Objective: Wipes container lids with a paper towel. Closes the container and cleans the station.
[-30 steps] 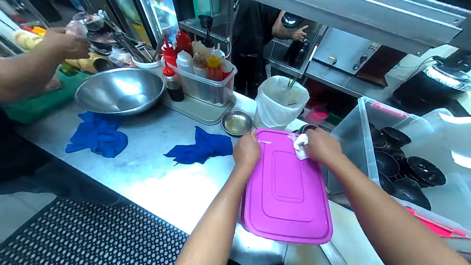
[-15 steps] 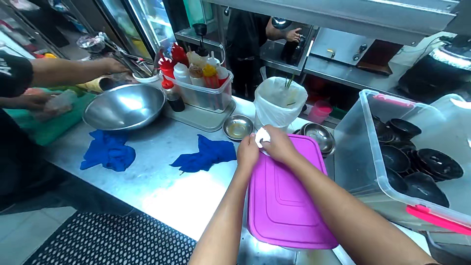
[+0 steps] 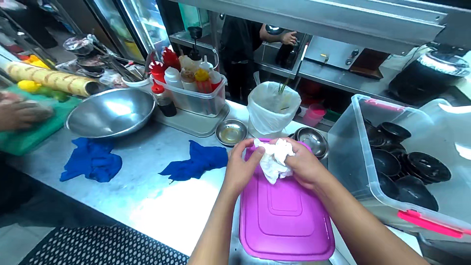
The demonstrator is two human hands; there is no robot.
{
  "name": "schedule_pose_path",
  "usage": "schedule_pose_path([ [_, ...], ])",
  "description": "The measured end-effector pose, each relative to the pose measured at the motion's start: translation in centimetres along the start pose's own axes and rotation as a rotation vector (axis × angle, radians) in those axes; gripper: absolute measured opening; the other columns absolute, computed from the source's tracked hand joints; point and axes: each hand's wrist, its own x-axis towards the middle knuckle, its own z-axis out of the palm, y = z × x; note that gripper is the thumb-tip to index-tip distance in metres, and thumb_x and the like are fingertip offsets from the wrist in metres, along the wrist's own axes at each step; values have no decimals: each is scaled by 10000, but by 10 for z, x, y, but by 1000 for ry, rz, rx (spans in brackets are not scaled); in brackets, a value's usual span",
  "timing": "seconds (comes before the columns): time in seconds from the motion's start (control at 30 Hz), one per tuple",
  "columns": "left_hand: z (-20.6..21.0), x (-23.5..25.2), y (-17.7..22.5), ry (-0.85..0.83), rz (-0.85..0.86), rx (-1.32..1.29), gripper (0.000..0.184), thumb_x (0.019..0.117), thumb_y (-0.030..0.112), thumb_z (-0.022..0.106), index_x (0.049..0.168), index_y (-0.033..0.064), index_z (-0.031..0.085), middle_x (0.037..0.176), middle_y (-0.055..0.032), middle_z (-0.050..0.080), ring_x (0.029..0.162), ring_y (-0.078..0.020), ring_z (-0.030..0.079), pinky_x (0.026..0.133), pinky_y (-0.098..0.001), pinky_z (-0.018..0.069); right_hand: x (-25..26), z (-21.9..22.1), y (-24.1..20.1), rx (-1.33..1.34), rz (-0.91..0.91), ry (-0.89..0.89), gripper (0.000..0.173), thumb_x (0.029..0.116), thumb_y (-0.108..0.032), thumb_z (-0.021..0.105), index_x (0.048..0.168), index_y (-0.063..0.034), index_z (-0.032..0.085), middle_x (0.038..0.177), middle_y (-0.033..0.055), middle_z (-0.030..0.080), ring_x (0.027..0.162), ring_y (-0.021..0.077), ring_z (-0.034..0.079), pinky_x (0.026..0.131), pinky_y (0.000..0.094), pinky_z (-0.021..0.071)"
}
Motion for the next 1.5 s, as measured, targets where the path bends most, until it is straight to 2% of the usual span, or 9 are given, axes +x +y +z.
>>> schedule_pose_path([
  [0.2, 3, -23, 22, -50, 201, -172, 637, 906, 585, 690, 1405, 205, 580, 1264, -7, 650, 1116, -154, 640, 892, -332, 572, -16, -1, 4, 273, 26, 27, 371, 971, -65, 605, 1332, -150, 600, 1106, 116, 685, 885, 194, 689, 753, 392, 612],
  [0.47, 18, -45, 31, 32, 355, -157, 572, 869, 490, 783, 1326, 205, 592, 1305, 10, 617, 1151, -172, 613, 912, -343, 563, -39, 7, 13, 375, 31, 165, 402, 986, -64, 578, 1371, -182, 566, 1140, 135, 679, 932, 239, 691, 796, 444, 605],
  [0.63, 42, -63, 21, -50, 236, -20, 656, 870, 386, 804, 1455, 287, 526, 1431, 4, 542, 1204, -141, 604, 942, -386, 582, -64, 9, 21, 718, -47, -149, 448, 961, -93, 490, 1394, -195, 543, 1239, 114, 659, 1112, 229, 659, 965, 469, 552],
  [0.73, 44, -72, 18, -111, 230, -6, 547, 947, 200, 667, 1465, 248, 499, 1355, 11, 611, 1130, -108, 646, 928, -367, 590, -72, 2, 26, 820, -93, -321, 526, 899, -241, 643, 1417, -196, 561, 1324, 118, 622, 1213, 239, 612, 1043, 475, 503],
  [0.87, 46, -80, 19, -147, 201, 155, 564, 931, 216, 659, 1470, 264, 501, 1311, -22, 592, 1141, -132, 617, 938, -406, 575, -82, 7, 19, 668, -20, -174, 586, 991, -602, 529, 1413, -199, 581, 1329, 138, 625, 1220, 255, 615, 1047, 475, 510],
  [1.0, 57, -89, 22, -125, 170, 187, 611, 935, 198, 643, 1513, 238, 450, 1354, -66, 547, 1166, -158, 597, 951, -410, 561, -89, 27, 14, 461, 47, 61, 355, 1035, -253, 588, 1378, -164, 572, 1167, 160, 667, 1022, 238, 675, 920, 429, 568],
  [1.2, 53, -103, 27, -348, 112, 369, 891, 927, 270, 596, 1637, 440, 86, 1710, 6, 122, 1558, -239, 171, 1198, -617, 258, -94, 35, 20, 411, 104, 91, 449, 1020, -340, 620, 1436, -208, 516, 1261, 144, 642, 1106, 251, 661, 959, 436, 562],
  [1.37, 48, -106, 35, -355, 231, 564, 928, 810, 271, 743, 1624, 296, 299, 1666, -123, 287, 1550, -381, 187, 1199, -682, 172, -104, 32, 24, 397, 67, 108, 501, 996, -301, 664, 1421, -94, 497, 1158, 153, 682, 975, 237, 703, 833, 407, 614],
  [1.5, 49, -110, 33, -160, 373, 539, 843, 739, 265, 847, 1513, 228, 515, 1497, -171, 521, 1435, -440, 394, 1102, -677, 368, -106, 34, 18, 290, 15, 152, 289, 1043, -145, 541, 1313, -55, 494, 1035, 58, 704, 886, 153, 708, 765, 363, 621],
])
